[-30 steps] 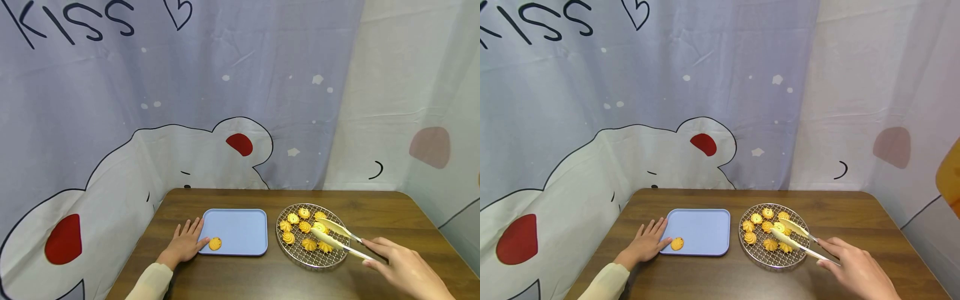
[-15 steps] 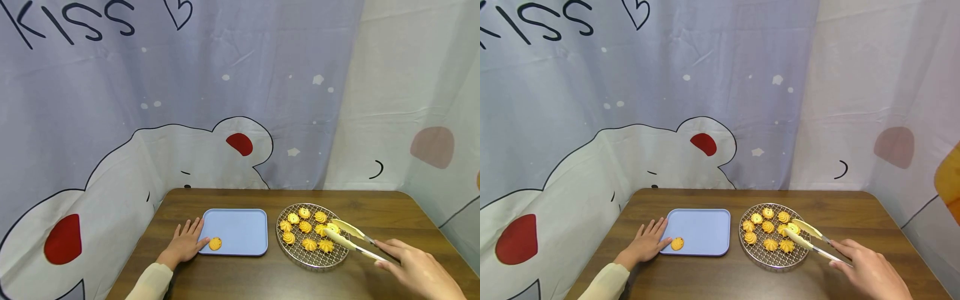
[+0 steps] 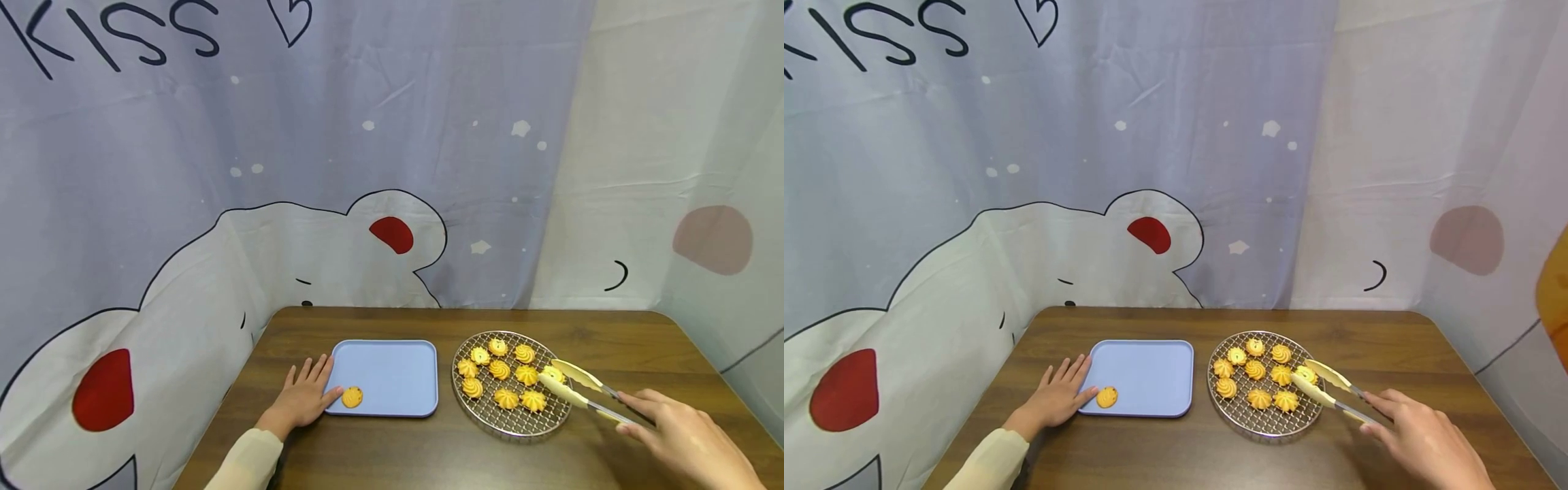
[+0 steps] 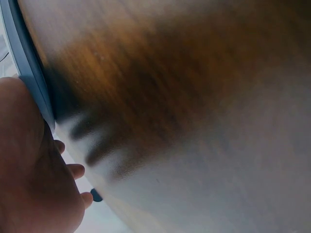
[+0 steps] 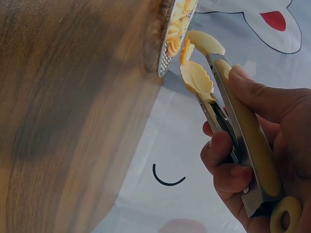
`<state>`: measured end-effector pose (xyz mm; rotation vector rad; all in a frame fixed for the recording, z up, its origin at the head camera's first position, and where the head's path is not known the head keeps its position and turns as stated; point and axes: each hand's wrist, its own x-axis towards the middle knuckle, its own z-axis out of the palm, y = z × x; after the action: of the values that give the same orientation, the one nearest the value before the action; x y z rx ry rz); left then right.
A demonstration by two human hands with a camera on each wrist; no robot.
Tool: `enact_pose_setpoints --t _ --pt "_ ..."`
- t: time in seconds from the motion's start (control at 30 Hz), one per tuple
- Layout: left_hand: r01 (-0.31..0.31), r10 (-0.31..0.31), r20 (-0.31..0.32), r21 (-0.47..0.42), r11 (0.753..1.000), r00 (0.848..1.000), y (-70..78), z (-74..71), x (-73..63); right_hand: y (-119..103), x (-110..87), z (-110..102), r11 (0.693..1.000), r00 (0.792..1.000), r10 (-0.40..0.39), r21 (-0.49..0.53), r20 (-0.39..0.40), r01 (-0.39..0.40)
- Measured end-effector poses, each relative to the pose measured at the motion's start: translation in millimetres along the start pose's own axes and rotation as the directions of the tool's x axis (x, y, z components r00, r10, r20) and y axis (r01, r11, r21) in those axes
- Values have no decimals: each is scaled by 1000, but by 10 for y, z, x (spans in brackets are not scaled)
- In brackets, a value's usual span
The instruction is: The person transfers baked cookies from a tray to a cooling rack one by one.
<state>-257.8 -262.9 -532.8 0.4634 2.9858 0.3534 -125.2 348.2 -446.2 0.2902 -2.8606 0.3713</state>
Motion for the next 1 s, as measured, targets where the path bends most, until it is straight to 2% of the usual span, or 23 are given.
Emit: enact_pose_setpoints --t 0.23,0.37,0.6,0.77,1.0 --pt "23 -24 15 43 999 1000 -104 114 53 24 4 38 999 1000 -24 -34 -10 23" --pt "17 -17 -8 31 999 1000 -138 153 72 21 20 44 999 1000 -22 -29 4 22" --pt "25 -25 9 47 999 1000 -102 123 56 15 57 29 1000 999 2 -28 42 -1" --pt "23 -24 8 13 1000 1000 -49 62 28 7 59 23 999 999 8 -36 48 -6" --pt "24 -24 3 40 999 1000 -107 126 48 -35 64 0 1000 999 5 -21 43 -4"
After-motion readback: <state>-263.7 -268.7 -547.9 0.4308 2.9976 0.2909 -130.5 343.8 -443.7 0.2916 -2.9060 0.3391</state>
